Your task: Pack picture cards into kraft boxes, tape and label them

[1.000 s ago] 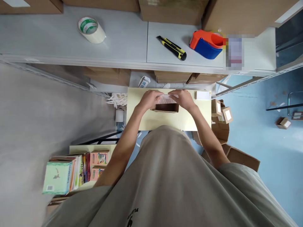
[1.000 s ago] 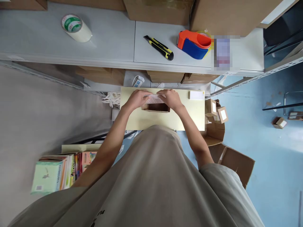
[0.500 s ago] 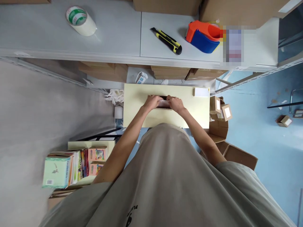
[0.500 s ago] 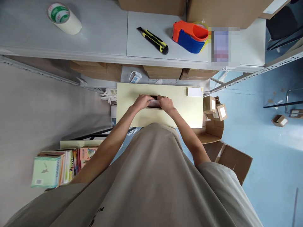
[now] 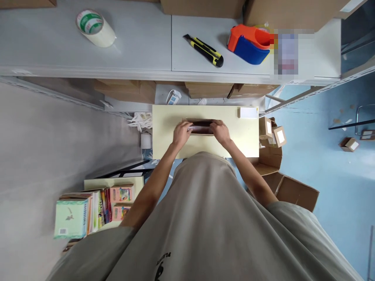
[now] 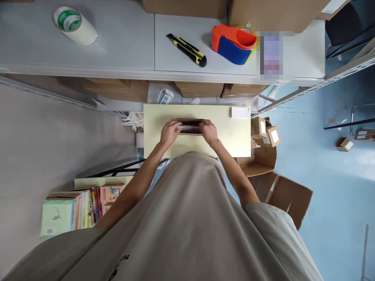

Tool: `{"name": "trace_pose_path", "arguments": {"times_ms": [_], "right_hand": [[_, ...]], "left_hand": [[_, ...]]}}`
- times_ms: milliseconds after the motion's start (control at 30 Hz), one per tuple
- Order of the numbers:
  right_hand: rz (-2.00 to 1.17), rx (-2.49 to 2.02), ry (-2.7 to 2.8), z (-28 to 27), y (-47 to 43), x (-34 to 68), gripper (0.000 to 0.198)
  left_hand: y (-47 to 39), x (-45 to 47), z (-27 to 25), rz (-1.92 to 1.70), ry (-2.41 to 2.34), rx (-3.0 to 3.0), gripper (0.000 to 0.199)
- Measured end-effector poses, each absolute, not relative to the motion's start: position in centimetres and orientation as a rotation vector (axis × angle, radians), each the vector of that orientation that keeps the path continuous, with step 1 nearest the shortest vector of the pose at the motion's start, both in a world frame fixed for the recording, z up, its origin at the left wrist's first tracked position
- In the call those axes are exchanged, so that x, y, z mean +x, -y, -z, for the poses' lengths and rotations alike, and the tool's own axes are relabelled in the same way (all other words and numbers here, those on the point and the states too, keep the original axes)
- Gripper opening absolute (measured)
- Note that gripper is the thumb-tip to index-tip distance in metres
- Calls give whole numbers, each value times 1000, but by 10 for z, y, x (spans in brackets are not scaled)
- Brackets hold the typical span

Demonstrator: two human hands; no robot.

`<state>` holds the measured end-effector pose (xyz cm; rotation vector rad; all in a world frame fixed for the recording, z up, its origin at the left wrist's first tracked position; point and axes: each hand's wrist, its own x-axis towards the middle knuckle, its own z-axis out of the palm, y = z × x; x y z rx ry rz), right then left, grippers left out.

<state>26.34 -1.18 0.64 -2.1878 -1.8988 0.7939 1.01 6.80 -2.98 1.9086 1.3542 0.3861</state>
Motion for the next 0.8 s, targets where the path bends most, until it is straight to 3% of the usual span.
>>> {"name": "trace_pose_path", "arguments": {"times_ms": [133,200,567,633,733,800], "right_hand": [[-700,-2260,1547,3,33,283,50],[-798,-2266,1417,10,36,287,54],[-1069,-2212,1426,35,6,265,79],[-1039,-2210,1423,37,2,267,76],[-999,-2160,1464,39,1,271,56],[-937,-2161,1486,41,5,274,55]], "left_hand": [[-59,-22,33,-462,-1662,1782,76],[-56,-29,38,-415,-1657,1688,85],[-35,-8,43,-335,-1282,1842,44],[-36,-1,43,-324,-1305,1829,48],[-42,3,45,-351,-1387,1710,70],[-46,3,47,-388,-1413,1648,82]]}}
